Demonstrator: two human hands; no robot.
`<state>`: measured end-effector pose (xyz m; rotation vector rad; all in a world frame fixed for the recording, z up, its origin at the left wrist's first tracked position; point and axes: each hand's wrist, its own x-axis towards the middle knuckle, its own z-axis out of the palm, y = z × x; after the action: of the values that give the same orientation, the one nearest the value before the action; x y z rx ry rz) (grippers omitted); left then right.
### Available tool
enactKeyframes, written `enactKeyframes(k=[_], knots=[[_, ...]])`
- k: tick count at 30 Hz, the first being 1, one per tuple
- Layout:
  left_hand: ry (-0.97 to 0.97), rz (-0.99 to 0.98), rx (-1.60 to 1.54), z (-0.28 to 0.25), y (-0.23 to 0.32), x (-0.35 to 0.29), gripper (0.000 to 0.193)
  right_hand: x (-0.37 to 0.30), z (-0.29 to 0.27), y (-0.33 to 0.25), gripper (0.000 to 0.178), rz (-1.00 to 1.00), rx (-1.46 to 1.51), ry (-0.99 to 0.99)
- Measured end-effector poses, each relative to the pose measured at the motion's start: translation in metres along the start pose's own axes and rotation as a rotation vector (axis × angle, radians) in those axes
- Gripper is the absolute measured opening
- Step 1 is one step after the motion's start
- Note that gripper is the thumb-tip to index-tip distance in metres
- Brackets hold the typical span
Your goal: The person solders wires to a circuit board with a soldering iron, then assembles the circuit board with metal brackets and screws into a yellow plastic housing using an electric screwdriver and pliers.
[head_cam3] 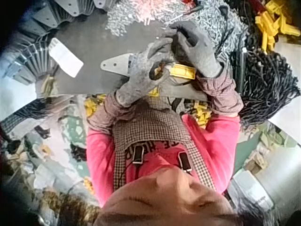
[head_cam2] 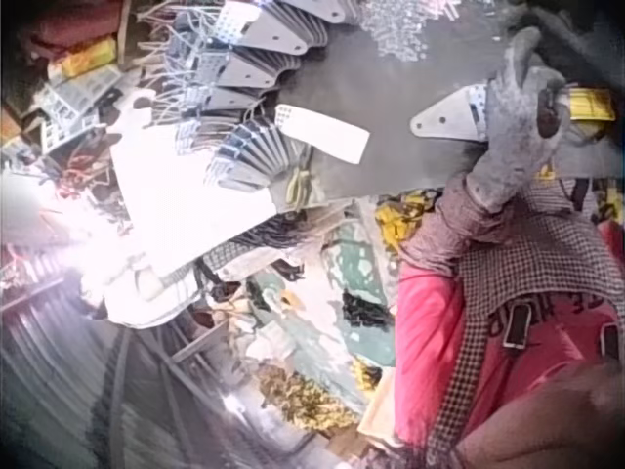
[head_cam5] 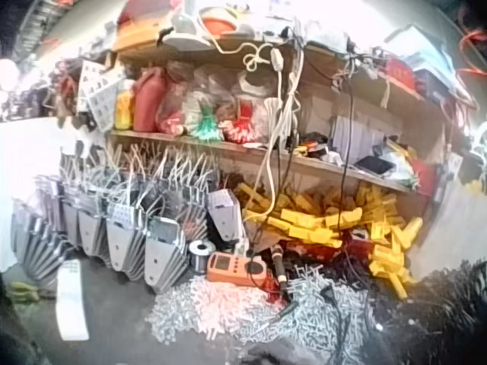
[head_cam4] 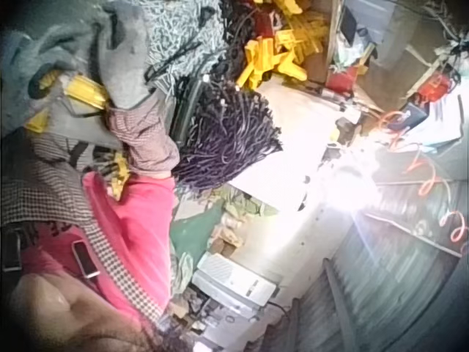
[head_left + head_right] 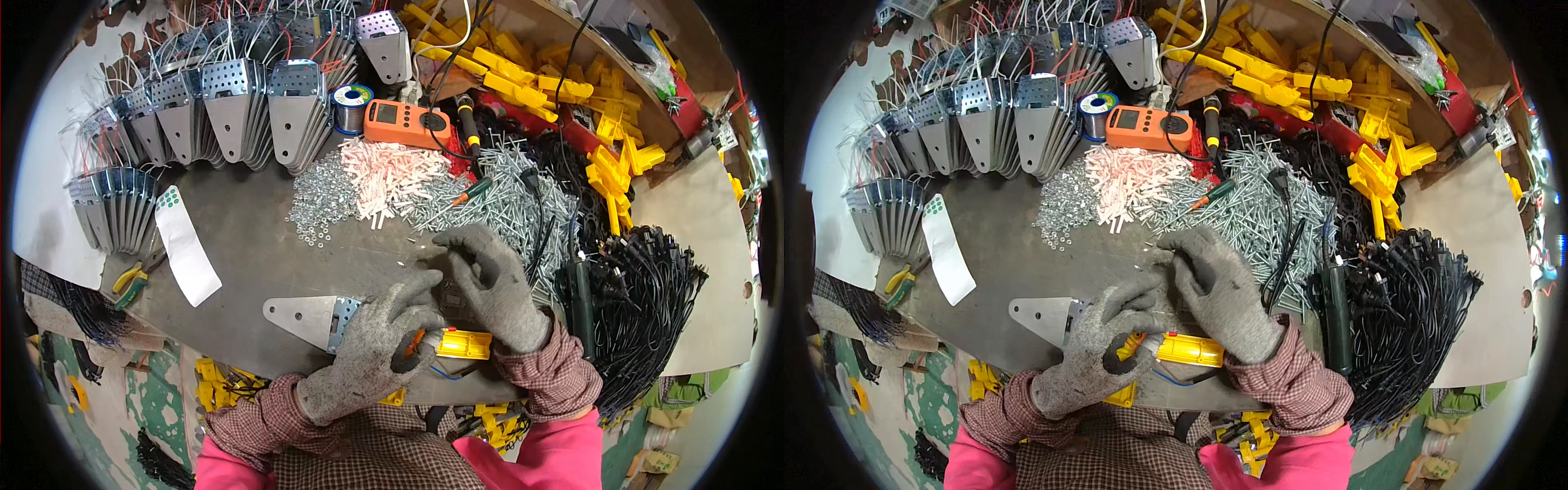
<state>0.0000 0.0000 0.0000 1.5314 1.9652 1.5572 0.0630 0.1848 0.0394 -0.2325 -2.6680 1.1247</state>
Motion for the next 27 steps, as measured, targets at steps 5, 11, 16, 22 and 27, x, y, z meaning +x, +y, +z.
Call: enactKeyframes(k=[5,11,16,22,27], knots=[[0.037,-0.031,0.006,0.002,0.002,0.002,0.018,-0.018,0.008,0.002,0.02,0.063,0.072,-0.027],[-0.001,-0.037,0.038,0.0,0.002,0.0,0.021,-0.025,0.001,-0.007,0.011,0.108,0.227,-0.083],[-0.039,-0.101,0.007,-0.001,0.002,0.0,0.025,-0.027,-0.002,-0.007,0.015,-0.177,-0.115,-0.07],[-0.023,-0.171,-0.042,-0.001,0.0,-0.003,0.028,-0.055,-0.01,-0.01,0.024,0.016,-0.018,0.004],[-0.056,-0.239,-0.032,0.001,0.0,-0.006,0.029,-0.062,0.001,-0.004,0.027,-0.099,-0.028,0.012]])
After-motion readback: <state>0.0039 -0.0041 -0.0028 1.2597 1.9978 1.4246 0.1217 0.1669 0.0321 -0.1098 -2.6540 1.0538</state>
